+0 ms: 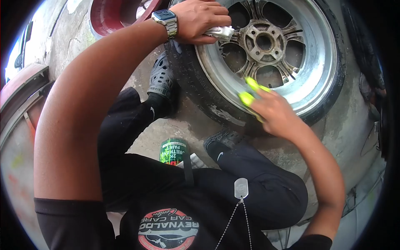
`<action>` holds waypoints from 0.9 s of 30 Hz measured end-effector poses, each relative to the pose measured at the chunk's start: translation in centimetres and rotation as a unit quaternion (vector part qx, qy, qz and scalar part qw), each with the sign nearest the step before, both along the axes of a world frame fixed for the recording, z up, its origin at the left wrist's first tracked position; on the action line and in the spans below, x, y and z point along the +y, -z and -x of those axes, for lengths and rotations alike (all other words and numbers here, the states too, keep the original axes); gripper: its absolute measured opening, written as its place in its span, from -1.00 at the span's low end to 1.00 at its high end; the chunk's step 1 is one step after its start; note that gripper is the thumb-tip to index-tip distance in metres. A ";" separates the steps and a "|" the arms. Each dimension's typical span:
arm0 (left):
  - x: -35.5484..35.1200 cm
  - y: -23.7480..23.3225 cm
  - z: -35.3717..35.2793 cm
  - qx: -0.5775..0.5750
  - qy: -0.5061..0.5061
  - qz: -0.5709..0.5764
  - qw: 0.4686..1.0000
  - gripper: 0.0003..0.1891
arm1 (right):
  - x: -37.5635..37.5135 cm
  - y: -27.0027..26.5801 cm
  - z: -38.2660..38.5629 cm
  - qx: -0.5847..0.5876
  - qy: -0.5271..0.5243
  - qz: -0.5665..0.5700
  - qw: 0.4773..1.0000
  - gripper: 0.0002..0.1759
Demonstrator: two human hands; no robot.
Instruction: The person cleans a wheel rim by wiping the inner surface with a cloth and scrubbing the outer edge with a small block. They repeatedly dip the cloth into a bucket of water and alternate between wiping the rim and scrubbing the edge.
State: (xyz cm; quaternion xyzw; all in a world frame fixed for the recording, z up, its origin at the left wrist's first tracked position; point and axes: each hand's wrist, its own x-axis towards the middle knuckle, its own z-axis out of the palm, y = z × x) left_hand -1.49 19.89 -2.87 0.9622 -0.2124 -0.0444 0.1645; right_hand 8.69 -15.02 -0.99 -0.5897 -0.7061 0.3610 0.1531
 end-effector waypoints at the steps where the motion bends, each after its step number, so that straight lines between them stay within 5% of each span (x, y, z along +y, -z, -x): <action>1: -0.2 -0.3 0.0 0.011 0.001 -0.007 1.000 -0.56 | -2.3 -0.6 -1.7 -0.013 -0.017 0.023 1.000 -0.50; 5: 0.3 0.5 0.3 0.031 -0.010 -0.050 0.998 -0.48 | -3.5 0.2 -1.4 -0.001 0.040 0.004 0.999 -0.54; 8: -0.4 0.7 0.4 0.010 -0.025 -0.058 0.998 -0.39 | 4.3 3.2 4.8 0.091 0.174 -0.124 0.973 -0.69; 12: -3.0 -0.3 0.2 0.106 -0.082 -0.055 0.989 -0.50 | 0.4 2.5 0.0 0.145 0.121 -0.008 0.982 -0.58; 14: -7.9 -0.1 2.3 0.134 -0.091 0.115 0.980 -0.60 | -3.5 2.6 -3.8 0.089 0.197 -0.073 0.974 -0.59; 16: -14.6 -0.5 4.0 0.045 -0.059 0.152 0.986 -0.71 | -7.8 3.0 -5.9 0.057 0.461 -0.104 0.879 -0.70; 18: -19.8 -0.1 3.3 0.094 -0.174 0.135 0.971 -0.61 | -8.5 3.2 -6.8 0.033 0.532 -0.237 0.812 -0.71; 19: -21.5 0.2 2.6 0.107 -0.204 0.120 0.966 -0.58 | -9.0 3.8 -6.6 0.030 0.581 -0.215 0.785 -0.70; 24: -27.5 1.6 -2.3 0.146 -0.246 0.173 0.943 -0.70 | -9.2 5.2 -5.7 0.079 0.675 -0.264 0.685 -0.65; 27: -29.0 1.8 -3.6 0.109 -0.285 0.177 0.936 -0.69 | -9.3 5.2 -6.1 0.093 0.668 -0.245 0.697 -0.65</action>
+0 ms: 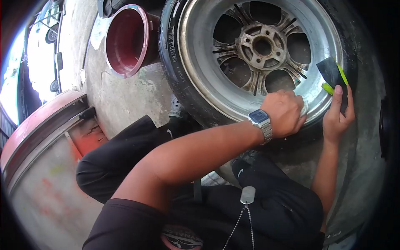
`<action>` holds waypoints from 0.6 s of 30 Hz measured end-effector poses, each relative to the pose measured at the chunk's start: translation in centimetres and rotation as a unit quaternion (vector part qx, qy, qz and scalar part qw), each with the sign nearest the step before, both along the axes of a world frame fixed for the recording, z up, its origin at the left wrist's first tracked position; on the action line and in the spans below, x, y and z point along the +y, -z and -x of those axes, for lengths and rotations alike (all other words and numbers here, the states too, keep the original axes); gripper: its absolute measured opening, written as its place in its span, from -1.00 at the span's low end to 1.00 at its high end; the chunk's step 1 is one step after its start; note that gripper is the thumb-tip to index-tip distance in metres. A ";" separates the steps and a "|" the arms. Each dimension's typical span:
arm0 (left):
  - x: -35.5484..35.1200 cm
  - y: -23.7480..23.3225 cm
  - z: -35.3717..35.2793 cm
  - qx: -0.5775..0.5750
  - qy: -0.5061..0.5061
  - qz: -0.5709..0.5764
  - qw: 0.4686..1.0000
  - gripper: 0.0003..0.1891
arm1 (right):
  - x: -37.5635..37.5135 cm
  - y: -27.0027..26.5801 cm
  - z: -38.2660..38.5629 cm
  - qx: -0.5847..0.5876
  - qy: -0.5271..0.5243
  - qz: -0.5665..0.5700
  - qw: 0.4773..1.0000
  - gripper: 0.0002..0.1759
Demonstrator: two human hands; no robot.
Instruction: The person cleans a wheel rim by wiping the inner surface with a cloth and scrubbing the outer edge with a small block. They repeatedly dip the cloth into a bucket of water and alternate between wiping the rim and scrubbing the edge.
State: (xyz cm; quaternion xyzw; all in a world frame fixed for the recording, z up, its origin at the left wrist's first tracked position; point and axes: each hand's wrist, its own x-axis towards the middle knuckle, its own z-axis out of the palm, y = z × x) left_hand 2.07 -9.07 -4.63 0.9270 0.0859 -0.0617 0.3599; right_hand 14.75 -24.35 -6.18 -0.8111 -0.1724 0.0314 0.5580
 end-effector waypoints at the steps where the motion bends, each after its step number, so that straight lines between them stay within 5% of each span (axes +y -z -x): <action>1: 0.2 0.0 0.5 0.001 0.000 0.008 1.000 -0.68 | 0.1 -0.1 0.1 -0.008 -0.011 0.018 1.000 -0.65; 11: 19.8 -3.6 6.7 0.024 0.324 -0.172 0.930 -0.66 | -0.6 0.0 0.1 -0.069 -0.025 0.064 0.995 -0.65; 18: 21.8 -2.5 8.0 -0.050 0.301 -0.124 0.944 -0.60 | -2.0 0.6 -0.1 -0.127 -0.025 0.093 0.987 -0.67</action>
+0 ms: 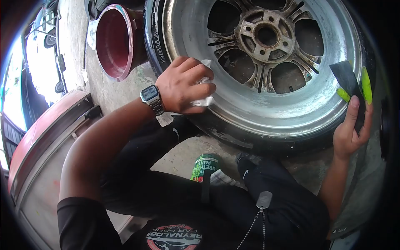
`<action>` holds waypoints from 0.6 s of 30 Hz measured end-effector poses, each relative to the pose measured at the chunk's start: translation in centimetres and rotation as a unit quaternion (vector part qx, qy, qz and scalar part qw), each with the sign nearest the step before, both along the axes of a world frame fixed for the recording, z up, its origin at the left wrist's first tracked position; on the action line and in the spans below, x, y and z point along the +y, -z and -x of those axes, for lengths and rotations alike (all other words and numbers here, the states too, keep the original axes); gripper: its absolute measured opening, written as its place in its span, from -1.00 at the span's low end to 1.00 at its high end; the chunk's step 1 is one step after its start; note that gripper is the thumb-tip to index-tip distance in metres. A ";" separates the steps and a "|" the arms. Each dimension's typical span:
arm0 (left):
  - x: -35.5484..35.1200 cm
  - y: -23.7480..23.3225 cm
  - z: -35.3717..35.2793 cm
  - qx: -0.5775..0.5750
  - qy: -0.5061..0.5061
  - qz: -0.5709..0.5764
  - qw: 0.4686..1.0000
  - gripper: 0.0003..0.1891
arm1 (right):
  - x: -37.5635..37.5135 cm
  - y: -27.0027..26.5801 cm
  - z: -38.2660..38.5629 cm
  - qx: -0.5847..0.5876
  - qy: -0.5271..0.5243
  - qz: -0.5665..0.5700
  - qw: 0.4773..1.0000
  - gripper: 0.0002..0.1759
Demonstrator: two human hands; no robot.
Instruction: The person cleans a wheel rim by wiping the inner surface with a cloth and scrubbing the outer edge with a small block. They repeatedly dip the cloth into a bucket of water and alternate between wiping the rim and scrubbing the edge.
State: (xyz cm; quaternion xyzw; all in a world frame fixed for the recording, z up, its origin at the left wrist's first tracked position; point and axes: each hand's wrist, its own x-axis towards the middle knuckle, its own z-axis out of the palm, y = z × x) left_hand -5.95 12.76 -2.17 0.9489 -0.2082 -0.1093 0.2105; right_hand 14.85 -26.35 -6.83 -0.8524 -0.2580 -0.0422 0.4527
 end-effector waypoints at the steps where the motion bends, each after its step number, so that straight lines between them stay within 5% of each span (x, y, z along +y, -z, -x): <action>1: 0.0 0.1 0.1 0.001 -0.003 0.004 1.000 -0.61 | -0.4 0.2 -0.2 0.010 -0.012 0.000 1.000 -0.68; 18: 0.2 0.0 0.1 0.005 -0.022 0.018 1.000 -0.60 | 0.4 0.0 -0.2 0.047 -0.028 -0.004 0.999 -0.68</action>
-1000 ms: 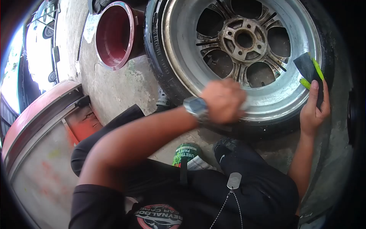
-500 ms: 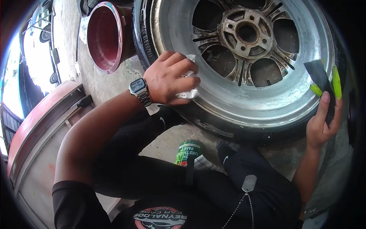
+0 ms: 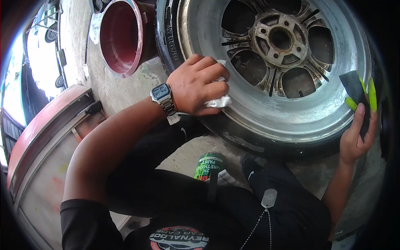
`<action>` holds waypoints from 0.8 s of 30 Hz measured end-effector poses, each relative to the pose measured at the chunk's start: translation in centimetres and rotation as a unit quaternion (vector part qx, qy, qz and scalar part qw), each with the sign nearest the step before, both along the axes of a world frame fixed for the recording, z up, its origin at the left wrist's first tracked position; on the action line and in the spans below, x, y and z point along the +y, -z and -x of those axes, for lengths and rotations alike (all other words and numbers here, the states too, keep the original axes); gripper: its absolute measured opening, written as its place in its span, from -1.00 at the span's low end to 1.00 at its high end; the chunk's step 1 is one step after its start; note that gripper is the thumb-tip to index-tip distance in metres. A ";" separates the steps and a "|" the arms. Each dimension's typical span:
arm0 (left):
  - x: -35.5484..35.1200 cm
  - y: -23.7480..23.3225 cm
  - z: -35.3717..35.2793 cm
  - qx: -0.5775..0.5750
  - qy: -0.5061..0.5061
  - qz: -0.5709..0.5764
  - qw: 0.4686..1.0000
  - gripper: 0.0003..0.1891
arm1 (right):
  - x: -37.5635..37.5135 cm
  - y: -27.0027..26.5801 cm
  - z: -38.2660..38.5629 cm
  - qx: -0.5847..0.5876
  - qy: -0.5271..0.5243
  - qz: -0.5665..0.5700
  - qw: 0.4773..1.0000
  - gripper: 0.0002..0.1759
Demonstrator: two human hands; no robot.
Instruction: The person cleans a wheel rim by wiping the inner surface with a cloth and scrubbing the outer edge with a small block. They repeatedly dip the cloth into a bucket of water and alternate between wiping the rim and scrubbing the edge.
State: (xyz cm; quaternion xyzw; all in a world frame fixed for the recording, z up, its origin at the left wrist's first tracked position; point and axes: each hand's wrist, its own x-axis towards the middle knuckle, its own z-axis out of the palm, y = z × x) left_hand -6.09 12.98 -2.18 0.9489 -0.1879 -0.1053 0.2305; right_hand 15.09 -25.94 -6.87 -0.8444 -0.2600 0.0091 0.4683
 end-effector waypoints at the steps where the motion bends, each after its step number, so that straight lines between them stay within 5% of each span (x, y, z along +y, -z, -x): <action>1: -0.1 0.0 0.0 -0.002 -0.004 0.000 1.000 -0.60 | -0.1 0.0 0.0 -0.006 0.004 0.005 1.000 -0.68; 24: 0.2 0.6 0.5 -0.027 -0.014 0.014 0.999 -0.43 | 1.0 -0.3 -0.2 0.005 -0.012 0.048 0.999 -0.68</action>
